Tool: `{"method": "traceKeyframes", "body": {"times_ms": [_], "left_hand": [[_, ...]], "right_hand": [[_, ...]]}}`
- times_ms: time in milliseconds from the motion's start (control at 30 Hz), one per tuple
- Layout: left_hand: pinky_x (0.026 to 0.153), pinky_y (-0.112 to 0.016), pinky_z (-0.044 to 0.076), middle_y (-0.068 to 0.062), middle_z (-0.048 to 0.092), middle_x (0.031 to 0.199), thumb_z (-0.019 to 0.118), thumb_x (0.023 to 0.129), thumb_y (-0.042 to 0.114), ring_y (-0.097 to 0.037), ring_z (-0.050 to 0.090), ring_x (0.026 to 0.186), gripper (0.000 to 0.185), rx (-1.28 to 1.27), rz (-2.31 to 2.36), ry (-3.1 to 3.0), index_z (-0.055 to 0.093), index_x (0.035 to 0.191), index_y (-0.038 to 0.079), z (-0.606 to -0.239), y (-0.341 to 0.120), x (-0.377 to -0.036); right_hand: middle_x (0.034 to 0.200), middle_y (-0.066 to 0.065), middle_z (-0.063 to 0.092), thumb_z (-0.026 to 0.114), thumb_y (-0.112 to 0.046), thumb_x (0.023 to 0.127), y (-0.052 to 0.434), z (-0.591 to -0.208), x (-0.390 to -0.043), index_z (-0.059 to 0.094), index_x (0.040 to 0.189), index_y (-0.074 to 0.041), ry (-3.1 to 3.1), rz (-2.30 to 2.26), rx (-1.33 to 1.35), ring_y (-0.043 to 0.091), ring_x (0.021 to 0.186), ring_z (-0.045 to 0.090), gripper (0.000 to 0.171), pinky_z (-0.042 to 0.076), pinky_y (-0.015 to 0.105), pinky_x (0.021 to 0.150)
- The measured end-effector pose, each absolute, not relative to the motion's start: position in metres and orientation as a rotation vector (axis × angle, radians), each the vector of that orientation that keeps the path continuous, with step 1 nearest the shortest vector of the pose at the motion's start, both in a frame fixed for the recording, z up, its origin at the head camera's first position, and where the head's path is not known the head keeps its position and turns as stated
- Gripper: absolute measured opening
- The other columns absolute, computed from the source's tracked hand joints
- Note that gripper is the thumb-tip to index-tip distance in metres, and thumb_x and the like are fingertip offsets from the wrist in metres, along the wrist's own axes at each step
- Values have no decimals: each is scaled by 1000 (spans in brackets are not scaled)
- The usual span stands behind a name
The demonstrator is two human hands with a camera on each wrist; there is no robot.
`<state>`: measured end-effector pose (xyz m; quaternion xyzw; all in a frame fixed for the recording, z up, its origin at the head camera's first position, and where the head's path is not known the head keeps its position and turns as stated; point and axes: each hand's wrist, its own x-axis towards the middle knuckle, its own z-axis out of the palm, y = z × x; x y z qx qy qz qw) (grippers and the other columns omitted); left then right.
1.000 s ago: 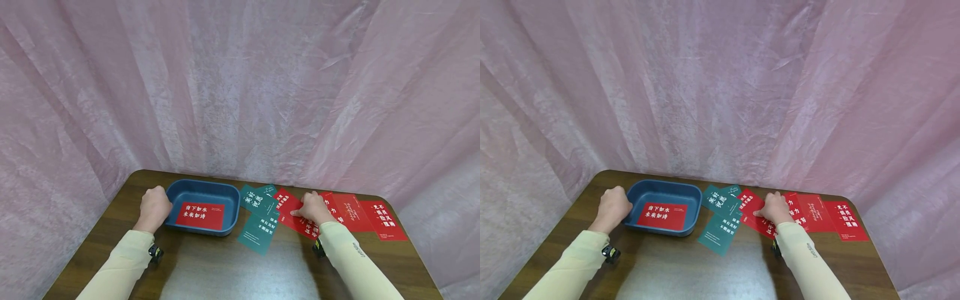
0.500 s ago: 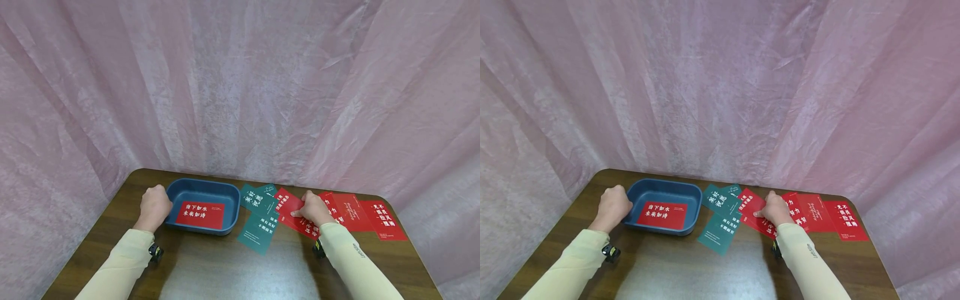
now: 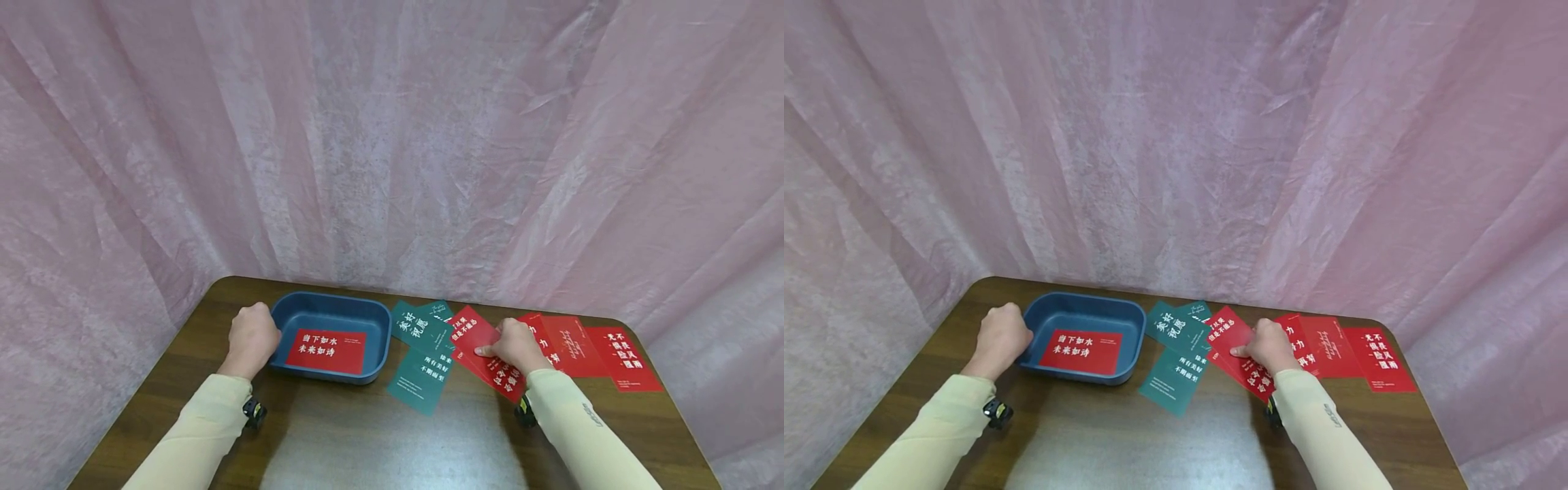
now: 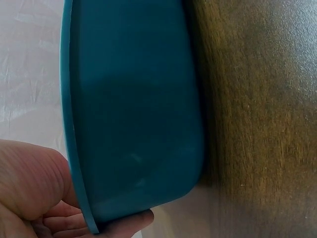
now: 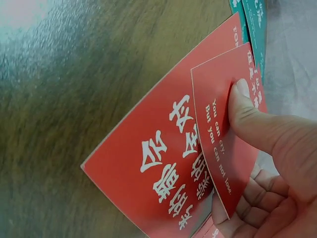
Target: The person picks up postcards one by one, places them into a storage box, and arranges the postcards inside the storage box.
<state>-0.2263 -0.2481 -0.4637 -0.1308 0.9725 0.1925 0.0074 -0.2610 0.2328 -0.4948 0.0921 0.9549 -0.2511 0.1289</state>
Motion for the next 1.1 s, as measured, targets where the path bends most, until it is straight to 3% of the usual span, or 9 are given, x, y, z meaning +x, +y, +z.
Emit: {"method": "traceKeyframes", "body": {"times_ms": [233, 500, 667, 867, 1100], "left_hand": [[47, -43, 54, -26, 65, 78, 67, 79, 13, -27, 61, 52, 27, -395, 608, 3048, 62, 91, -10, -465, -248, -227], [49, -44, 54, -25, 64, 78, 67, 79, 14, -27, 60, 54, 27, -402, 610, 3044, 62, 90, -10, -465, -249, -226], [50, -43, 54, -25, 64, 79, 68, 79, 14, -26, 60, 54, 28, -397, 622, 3029, 62, 92, -10, -464, -249, -225], [50, -43, 55, -25, 64, 78, 68, 79, 14, -26, 60, 52, 28, -377, 626, 3046, 62, 91, -10, -462, -248, -224], [50, -43, 55, -25, 64, 78, 67, 79, 13, -26, 60, 52, 27, -371, 633, 3047, 62, 91, -10, -464, -249, -224]], "right_hand": [[98, 12, 61, 82, -46, 64, 240, -493, -257, 56, 113, -1, 2803, -746, 260, 24, 85, 58, 71, 54, 31, 60], [87, 13, 64, 81, -31, 70, 249, -486, -253, 60, 105, 1, 2876, -815, 193, 18, 68, 60, 52, 54, 30, 55], [83, 12, 64, 79, -25, 73, 251, -481, -250, 63, 99, 1, 2953, -780, 138, 20, 70, 56, 40, 50, 29, 55], [91, 15, 65, 73, -21, 80, 250, -474, -250, 60, 106, 0, 2917, -872, 179, 18, 69, 61, 36, 53, 30, 54], [89, 13, 67, 70, -19, 83, 251, -465, -252, 62, 106, -3, 2947, -914, 147, 15, 65, 62, 29, 53, 29, 53]]}}
